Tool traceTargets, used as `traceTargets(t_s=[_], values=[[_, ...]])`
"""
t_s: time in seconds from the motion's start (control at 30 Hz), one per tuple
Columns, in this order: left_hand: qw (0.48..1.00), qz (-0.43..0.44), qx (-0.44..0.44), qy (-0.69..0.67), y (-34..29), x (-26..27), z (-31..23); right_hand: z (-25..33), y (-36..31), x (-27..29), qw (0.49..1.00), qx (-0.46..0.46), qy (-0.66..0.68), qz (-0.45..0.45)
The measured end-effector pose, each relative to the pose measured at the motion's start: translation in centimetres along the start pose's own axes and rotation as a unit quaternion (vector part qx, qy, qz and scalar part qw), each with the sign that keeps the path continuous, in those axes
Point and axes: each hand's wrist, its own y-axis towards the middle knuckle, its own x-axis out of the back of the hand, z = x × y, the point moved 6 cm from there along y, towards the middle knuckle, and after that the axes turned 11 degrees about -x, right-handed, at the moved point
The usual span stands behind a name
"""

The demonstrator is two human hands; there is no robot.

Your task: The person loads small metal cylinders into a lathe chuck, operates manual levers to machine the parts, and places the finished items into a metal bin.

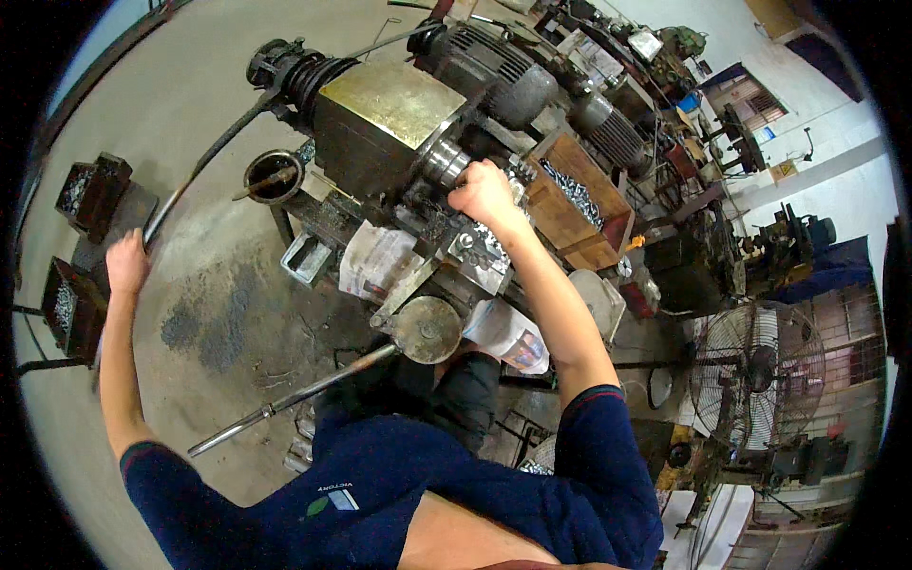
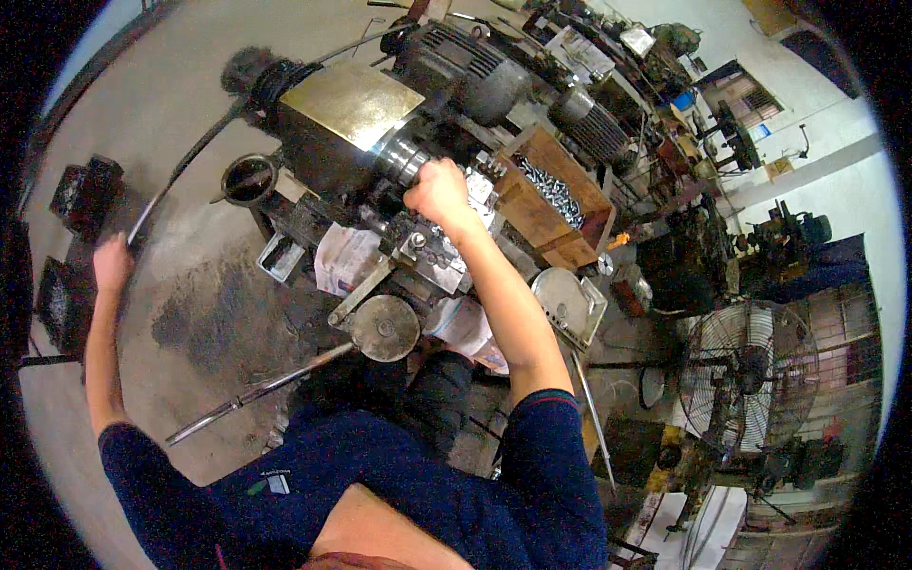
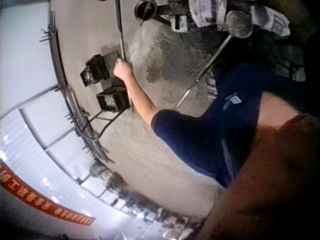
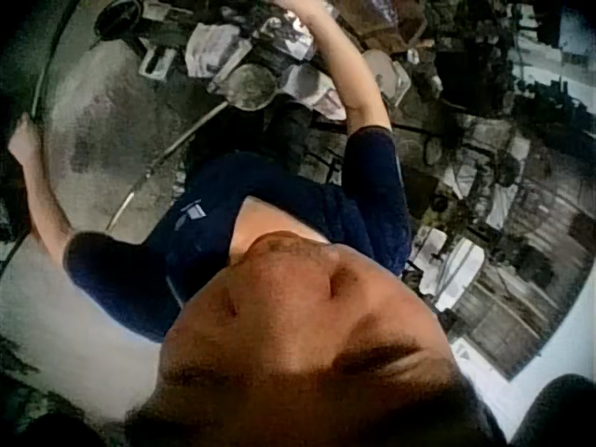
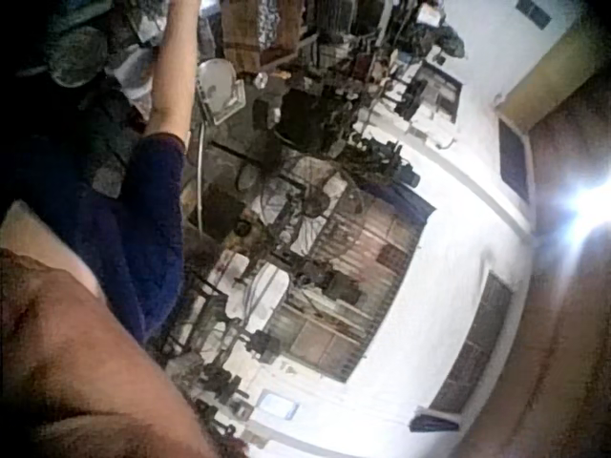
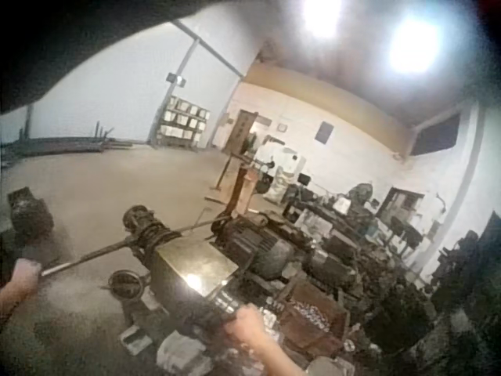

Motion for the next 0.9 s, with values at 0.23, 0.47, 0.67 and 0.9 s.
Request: traceTargets(t_s=[0.23, 0.47, 0.67, 0.9], values=[[0.998, 0.060, -0.004, -0.011, 3.4, -2.2, 1.2, 0.4, -2.5, 2.7, 0.992, 0.102, -0.038, -0.068], [0.869, -0.208, 0.040, -0.448, 4.0, -2.6, -11.6, -7.0, -13.9, 9.4, 0.976, 0.051, 0.139, -0.161], [0.935, 0.155, -0.136, -0.289, 4.8, -14.6, -29.3, -21.0, -28.3, 8.1, 0.967, -0.236, 0.031, -0.086], [0.949, 0.140, -0.280, -0.028, 8.4, -12.1, -30.1, -31.8, -43.8, 8.2, 0.875, -0.478, -0.061, -0.044]])
